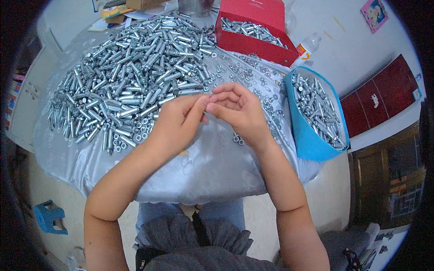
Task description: The person sits at a table covered with a white cloth, sorting through a large pile of metal bolts and washers. They repeatedly pick up a bolt, slide a washer onto it, and place the assembled unit into a blue plastic bin. The task involves repetitive manual assembly of small hardware components.
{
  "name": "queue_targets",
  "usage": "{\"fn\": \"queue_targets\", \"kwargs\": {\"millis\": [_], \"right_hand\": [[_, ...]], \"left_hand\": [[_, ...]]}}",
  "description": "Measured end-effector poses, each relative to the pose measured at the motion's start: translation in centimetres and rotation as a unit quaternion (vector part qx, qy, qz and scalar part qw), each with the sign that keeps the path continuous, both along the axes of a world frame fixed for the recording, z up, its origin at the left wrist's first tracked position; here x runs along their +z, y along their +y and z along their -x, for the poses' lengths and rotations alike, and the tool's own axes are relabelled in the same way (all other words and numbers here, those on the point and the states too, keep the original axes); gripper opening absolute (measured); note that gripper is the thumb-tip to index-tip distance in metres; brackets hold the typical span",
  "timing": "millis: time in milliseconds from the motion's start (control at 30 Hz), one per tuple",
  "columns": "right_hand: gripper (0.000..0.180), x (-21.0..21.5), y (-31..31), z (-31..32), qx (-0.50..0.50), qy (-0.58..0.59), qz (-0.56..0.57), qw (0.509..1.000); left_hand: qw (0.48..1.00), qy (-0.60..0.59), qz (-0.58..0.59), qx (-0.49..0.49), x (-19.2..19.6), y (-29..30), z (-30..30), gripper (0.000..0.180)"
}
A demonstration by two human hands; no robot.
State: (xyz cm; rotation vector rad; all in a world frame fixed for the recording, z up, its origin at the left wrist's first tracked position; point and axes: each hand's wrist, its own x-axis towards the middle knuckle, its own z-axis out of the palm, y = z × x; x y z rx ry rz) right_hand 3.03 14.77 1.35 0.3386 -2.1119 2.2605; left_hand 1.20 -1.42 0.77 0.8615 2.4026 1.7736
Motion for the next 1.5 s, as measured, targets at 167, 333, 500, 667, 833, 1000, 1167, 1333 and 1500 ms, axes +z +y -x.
{"fn": "queue_targets", "kwargs": {"millis": [167, 333, 500, 667, 833, 1000, 1167, 1333, 1500], "right_hand": [[0.042, -0.8, -0.2, 0.3, -0.02, 0.128, -0.089, 0.987], [0.04, 0.3, -0.5, -0.1, 0.01, 0.128, -0.021, 0.992], [0.024, 0.4, 0.7, 0.4, -0.045, 0.051, -0.015, 0.998], [0.017, 0.1, 1.3, 0.6, -0.021, 0.053, -0.053, 0.997], [0.014, 0.0, 1.0, 0.2, -0.008, 0.109, -0.164, 0.98], [0.016, -0.1, 1.0, 0.2, -0.001, 0.142, -0.185, 0.972], [0.015, 0.5, 1.1, 0.0, -0.033, 0.164, -0.23, 0.959], [0.016, 0.7, 4.0, 1.3, -0.165, 0.114, -0.213, 0.956], [0.017, 0.4, 7.7, 1.5, -0.298, 0.044, -0.46, 0.835]], "left_hand": [[0.96, -0.23, -0.15, -0.062, 0.0, 0.0, 0.2, 0.029], [0.955, -0.236, -0.161, -0.076, 0.8, -0.5, 0.8, 0.029], [0.942, -0.269, -0.202, -0.014, 1.1, -0.7, 1.3, 0.026], [0.942, -0.271, -0.198, -0.029, 0.6, -0.7, 1.3, 0.024], [0.94, -0.289, -0.154, -0.094, 0.5, -0.3, 0.9, 0.026], [0.94, -0.29, -0.131, -0.12, 0.4, -0.3, 0.7, 0.028], [0.917, -0.339, -0.165, -0.129, 0.6, -0.6, 0.9, 0.025], [0.909, -0.377, -0.165, -0.061, 0.6, -1.1, 1.5, 0.022], [0.914, -0.363, -0.176, -0.05, 0.2, -0.7, 1.6, 0.022]]}}
